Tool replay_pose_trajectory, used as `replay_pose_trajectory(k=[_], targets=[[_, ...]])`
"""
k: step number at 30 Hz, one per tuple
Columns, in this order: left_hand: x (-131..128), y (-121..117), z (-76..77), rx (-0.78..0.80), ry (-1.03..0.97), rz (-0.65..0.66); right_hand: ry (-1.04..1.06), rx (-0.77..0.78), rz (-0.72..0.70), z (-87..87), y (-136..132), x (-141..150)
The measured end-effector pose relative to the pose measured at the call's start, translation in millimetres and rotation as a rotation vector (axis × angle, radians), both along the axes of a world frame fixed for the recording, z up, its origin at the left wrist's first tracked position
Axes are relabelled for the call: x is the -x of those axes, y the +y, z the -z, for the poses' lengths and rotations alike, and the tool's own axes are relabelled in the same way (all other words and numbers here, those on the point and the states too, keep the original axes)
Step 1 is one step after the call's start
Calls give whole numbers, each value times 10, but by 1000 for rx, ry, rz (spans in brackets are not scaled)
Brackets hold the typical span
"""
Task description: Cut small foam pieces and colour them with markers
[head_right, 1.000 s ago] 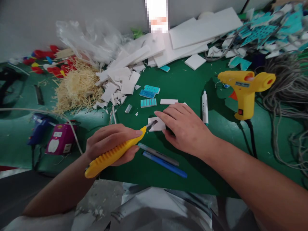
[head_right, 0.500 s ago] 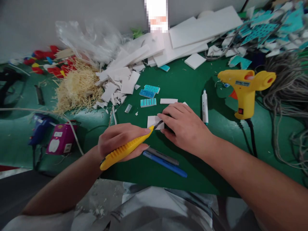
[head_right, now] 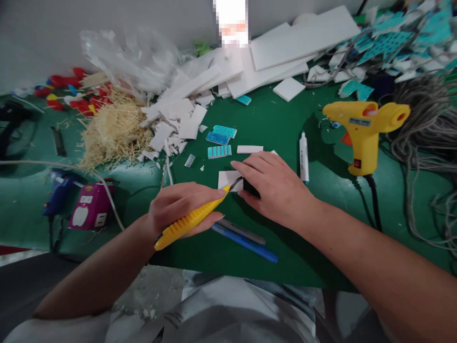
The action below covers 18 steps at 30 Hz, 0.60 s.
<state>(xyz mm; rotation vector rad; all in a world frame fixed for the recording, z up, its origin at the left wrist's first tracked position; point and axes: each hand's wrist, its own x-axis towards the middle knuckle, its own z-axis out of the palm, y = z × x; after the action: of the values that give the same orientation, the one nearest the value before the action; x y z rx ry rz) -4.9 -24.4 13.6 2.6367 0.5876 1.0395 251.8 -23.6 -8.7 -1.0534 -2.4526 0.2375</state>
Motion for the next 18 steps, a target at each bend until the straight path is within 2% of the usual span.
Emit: replay_pose_trajectory(k=[8,18], targets=[[-15,-7,33,-50,18,-10,17,10,14,10,0,29],[-1,-10,-20,-43,6,-31,74,-15,32,9,29,46]])
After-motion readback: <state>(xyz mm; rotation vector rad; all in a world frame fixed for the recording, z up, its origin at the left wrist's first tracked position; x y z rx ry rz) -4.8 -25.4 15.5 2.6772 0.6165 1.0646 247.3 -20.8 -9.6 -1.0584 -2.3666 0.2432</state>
